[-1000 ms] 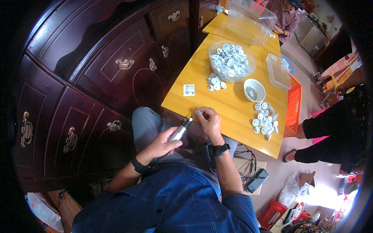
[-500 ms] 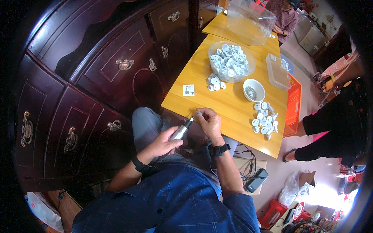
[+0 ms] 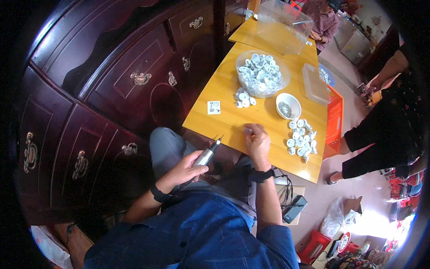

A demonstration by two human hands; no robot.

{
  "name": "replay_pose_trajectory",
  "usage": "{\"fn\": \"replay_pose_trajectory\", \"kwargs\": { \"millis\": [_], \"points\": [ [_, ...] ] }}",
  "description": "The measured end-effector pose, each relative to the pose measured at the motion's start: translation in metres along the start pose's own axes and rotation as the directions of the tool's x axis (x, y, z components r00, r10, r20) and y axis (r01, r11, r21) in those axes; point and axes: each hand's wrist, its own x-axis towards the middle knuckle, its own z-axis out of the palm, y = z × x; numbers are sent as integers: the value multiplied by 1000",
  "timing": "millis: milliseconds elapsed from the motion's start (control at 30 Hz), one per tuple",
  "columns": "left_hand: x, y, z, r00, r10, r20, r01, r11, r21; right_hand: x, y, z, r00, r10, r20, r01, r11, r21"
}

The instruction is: The person picks up a screw from a bowl, places it into a white plastic component, and uses a power screwdriver to drive the screw into the part. This process is repeated with several more components throughout the video.

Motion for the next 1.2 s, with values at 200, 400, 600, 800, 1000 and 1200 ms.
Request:
{"fn": "replay_pose_trajectory", "kwargs": {
  "millis": [200, 400, 600, 800, 1000, 1200],
  "points": [
    [-3, -5, -7, 1000, -14, -18, 14, 1000, -28, 7, 32, -64, 1000, 26, -15, -30, 823, -567],
    [-5, -5, -8, 1000, -23, -19, 22, 999, -35, 34, 19, -50, 994, -102, 22, 97, 817, -569],
    [-13, -3, -12, 999, -29, -40, 28, 999, -28, 86, 4, 32, 973, -165, 161, 225, 830, -511],
    [-18, -1, -17, 996, -42, -76, 41, 999, -22, 109, 21, 78, 980, -138, 146, 198, 785, -587],
    [-18, -1, -20, 997, -35, -74, 31, 998, -57, 112, 25, 83, 986, -116, 117, 164, 747, -644],
    [-18, -8, -24, 997, -33, -69, 28, 997, -71, 80, 19, 70, 977, -87, 195, 179, 831, -526]
  ]
}}
